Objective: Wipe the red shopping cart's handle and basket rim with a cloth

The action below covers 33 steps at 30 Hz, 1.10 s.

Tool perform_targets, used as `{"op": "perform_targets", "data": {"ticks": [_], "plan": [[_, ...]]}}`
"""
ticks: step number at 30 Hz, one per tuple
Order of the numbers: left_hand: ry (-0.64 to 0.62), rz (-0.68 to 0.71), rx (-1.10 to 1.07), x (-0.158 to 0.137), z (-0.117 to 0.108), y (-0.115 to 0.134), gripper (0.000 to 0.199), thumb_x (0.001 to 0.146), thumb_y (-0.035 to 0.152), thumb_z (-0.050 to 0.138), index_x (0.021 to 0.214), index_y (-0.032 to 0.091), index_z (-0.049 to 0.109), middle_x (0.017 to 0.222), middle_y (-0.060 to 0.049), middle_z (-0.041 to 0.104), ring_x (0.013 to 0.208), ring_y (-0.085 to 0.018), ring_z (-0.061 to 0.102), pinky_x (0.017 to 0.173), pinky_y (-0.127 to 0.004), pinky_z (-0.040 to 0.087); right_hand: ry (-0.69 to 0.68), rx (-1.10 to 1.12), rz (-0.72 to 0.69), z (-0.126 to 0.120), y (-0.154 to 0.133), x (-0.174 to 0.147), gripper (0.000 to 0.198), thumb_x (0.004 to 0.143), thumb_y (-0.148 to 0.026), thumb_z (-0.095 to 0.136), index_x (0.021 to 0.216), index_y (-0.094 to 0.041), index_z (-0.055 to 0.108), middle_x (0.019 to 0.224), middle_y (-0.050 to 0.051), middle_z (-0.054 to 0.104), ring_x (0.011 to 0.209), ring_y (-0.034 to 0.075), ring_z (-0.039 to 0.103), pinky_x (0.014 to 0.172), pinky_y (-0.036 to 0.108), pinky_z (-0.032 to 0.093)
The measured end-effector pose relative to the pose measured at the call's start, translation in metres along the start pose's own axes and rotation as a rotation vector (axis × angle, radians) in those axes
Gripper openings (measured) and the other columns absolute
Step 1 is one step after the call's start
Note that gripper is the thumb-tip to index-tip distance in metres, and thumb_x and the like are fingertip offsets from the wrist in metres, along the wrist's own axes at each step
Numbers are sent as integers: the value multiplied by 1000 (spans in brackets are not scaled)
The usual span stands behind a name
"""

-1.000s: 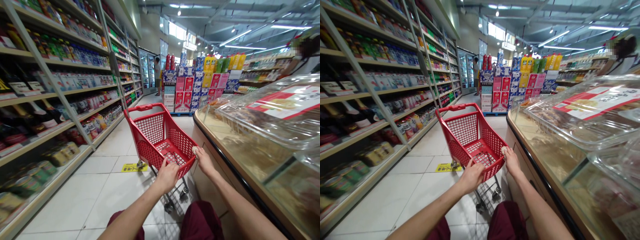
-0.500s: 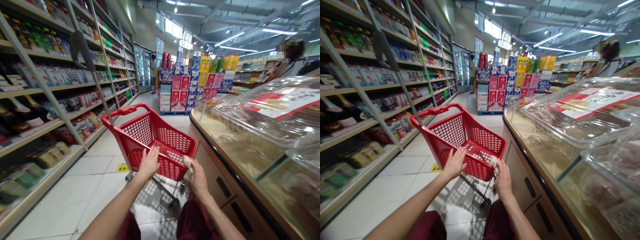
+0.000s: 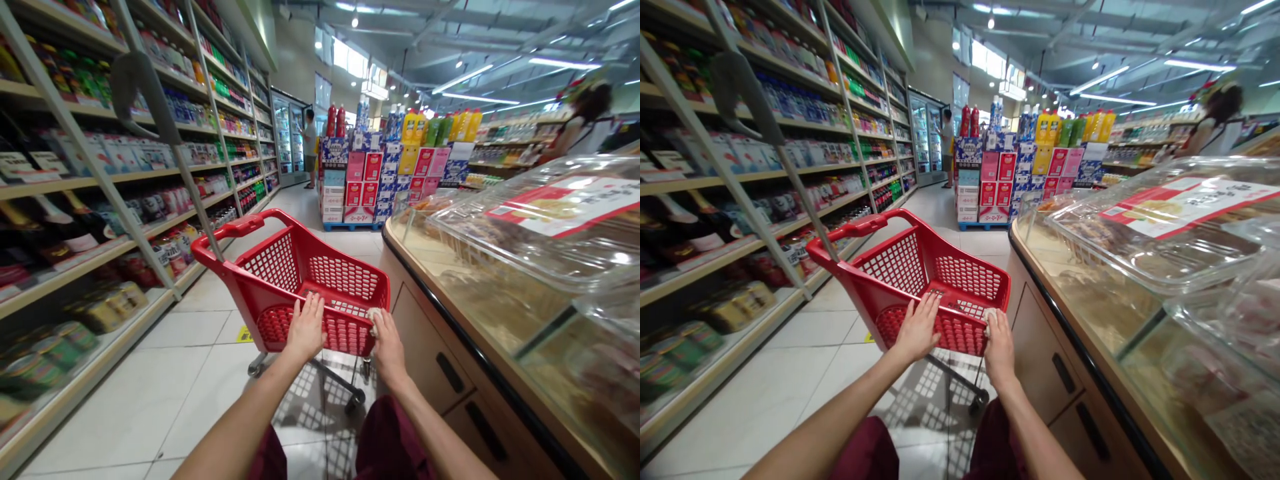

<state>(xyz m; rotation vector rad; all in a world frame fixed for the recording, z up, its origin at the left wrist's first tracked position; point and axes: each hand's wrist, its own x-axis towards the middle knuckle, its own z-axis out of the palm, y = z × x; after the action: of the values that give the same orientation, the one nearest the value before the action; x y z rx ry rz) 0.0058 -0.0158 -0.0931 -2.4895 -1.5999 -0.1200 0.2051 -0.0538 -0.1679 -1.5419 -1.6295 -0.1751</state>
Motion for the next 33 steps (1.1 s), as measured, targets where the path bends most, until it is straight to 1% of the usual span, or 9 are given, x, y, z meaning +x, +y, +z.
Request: {"op": "perform_targets", "data": {"ticks": [3, 6, 11, 17, 20, 23, 29, 31, 33], "plan": [[8, -11, -17, 0, 0, 6, 75, 71, 43, 45, 133, 9, 21, 142, -11, 19, 131, -25, 10, 105, -46, 10, -34, 61, -74, 6, -21, 4, 58, 71, 0, 31, 125, -18, 42, 133, 8, 38, 126, 19, 26, 101, 44, 30], [51, 60, -16, -5, 0, -2, 69, 73, 39, 43, 132, 11, 23, 141, -10, 23, 130, -24, 13, 105, -46, 10, -77, 59, -160, 2, -15, 4, 57, 73, -1, 33, 127, -18, 40, 134, 8, 36, 126, 19, 26, 101, 42, 30], [122, -31, 46, -13, -4, -21, 60, 73, 23, 37, 131, 9, 27, 140, -11, 24, 130, -22, 17, 105, -47, 11, -11, -54, 10, -6, 12, 9, 58, 69, 1, 33, 123, -18, 45, 127, 9, 46, 123, 21, 33, 99, 45, 31], [90, 78, 71, -11, -11, -27, 55, 75, 23, 34, 128, 7, 32, 137, -11, 31, 128, -22, 23, 106, -46, 11, -74, 47, -185, 14, -34, 23, 63, 66, 3, 33, 126, -17, 41, 132, 8, 39, 127, 20, 25, 102, 44, 27], [147, -8, 101, -15, -13, -41, 55, 75, 22, 34, 128, 8, 33, 137, -11, 31, 128, -23, 24, 105, -46, 12, -110, 3, -85, 5, -18, 28, 64, 65, 4, 32, 124, -18, 43, 129, 8, 44, 124, 20, 32, 100, 45, 29], [165, -40, 129, -18, -13, -50, 56, 74, 20, 36, 128, 8, 33, 136, -12, 33, 127, -23, 24, 105, -45, 11, -65, -24, 24, -3, -6, 29, 60, 68, 2, 33, 123, -18, 44, 127, 8, 46, 122, 21, 34, 99, 47, 30], [133, -55, 109, -19, -15, -42, 59, 72, 23, 38, 129, 9, 32, 137, -10, 30, 129, -22, 21, 105, -44, 14, -109, 255, -275, 14, -61, 31, 59, 72, 0, 31, 126, -21, 41, 127, 4, 47, 122, 16, 35, 100, 39, 32], [122, -56, 96, -22, -15, -39, 60, 72, 24, 38, 129, 10, 31, 138, -9, 28, 129, -22, 20, 105, -44, 15, -94, 324, -187, 2, -63, 36, 53, 72, -4, 35, 122, -19, 45, 119, 6, 53, 113, 16, 46, 95, 36, 39], [113, -61, 80, -25, -15, -37, 60, 72, 25, 38, 130, 10, 30, 139, -9, 27, 129, -22, 18, 105, -44, 15, -56, 353, 15, -23, -49, 45, 46, 70, -8, 38, 113, -16, 52, 106, 7, 61, 98, 17, 57, 86, 32, 45]]}}
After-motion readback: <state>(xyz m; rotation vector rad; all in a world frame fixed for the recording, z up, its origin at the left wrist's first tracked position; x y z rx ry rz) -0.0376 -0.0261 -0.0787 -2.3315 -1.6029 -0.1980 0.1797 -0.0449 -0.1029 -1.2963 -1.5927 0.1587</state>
